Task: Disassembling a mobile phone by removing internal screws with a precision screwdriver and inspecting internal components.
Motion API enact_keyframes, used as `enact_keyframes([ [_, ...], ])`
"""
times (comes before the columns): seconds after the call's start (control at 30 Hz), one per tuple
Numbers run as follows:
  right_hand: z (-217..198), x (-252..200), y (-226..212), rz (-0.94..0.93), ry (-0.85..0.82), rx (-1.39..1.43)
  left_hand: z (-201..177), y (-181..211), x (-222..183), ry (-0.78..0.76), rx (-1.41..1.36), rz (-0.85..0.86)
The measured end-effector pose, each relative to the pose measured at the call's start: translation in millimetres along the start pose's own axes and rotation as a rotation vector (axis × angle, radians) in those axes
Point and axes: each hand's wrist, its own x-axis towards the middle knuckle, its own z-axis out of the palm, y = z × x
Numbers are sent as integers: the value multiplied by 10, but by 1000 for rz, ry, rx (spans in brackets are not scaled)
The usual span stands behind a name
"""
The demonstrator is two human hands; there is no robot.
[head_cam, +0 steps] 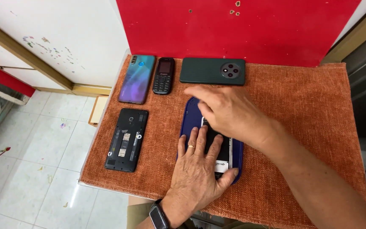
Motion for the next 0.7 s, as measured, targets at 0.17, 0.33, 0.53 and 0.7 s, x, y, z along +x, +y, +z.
enact_keyframes([
  [0.17,17,2,-12,65,-76,-61,7,2,11,-34,35,-1],
  [0.33,-19,-14,-16,-51,89,-162,13,8,11,-15,71,14],
  [0.53,87,-43,39,-82,128,-156,14,8,-2,-63,54,-7],
  [0.7,-112,6,-106,153,-235,167,-2,12,14,-99,76,-8],
])
